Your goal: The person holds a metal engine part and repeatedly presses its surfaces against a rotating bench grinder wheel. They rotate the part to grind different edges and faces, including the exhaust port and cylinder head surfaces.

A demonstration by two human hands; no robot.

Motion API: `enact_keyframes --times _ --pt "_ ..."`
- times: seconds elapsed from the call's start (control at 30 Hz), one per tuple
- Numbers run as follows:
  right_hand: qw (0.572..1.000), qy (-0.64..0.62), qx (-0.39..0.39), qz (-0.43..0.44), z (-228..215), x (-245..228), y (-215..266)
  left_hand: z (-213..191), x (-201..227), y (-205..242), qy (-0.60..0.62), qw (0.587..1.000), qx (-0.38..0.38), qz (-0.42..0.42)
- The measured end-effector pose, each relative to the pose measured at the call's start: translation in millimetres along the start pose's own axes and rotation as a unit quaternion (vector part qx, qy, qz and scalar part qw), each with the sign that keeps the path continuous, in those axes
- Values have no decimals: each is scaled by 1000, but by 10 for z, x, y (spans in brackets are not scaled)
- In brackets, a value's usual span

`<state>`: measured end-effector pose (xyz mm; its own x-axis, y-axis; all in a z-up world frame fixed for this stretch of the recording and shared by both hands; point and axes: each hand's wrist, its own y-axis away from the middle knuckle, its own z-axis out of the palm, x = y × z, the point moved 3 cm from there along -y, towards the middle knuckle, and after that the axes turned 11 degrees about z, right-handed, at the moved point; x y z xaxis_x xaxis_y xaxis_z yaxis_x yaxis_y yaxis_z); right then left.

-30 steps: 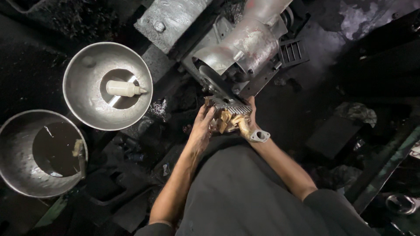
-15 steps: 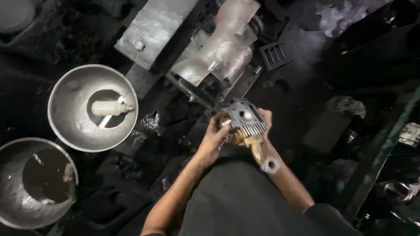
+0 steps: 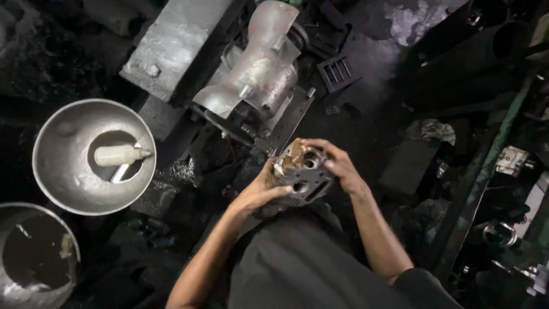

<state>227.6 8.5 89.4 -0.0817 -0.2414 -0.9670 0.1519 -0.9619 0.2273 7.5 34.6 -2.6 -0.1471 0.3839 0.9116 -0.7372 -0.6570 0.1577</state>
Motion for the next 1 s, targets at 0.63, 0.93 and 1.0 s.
enact_keyframes --times 0.63,0.93,1.0 --pt "979 87 91 159 528 514 -750 -396 -181 308 217 951 212 -50" --pt "951 191 135 203 487 290 -842 -384 -455 78 289 919 247 -101" --pt "956 187 124 188 516 304 -860 -393 -503 85 300 919 239 -95"
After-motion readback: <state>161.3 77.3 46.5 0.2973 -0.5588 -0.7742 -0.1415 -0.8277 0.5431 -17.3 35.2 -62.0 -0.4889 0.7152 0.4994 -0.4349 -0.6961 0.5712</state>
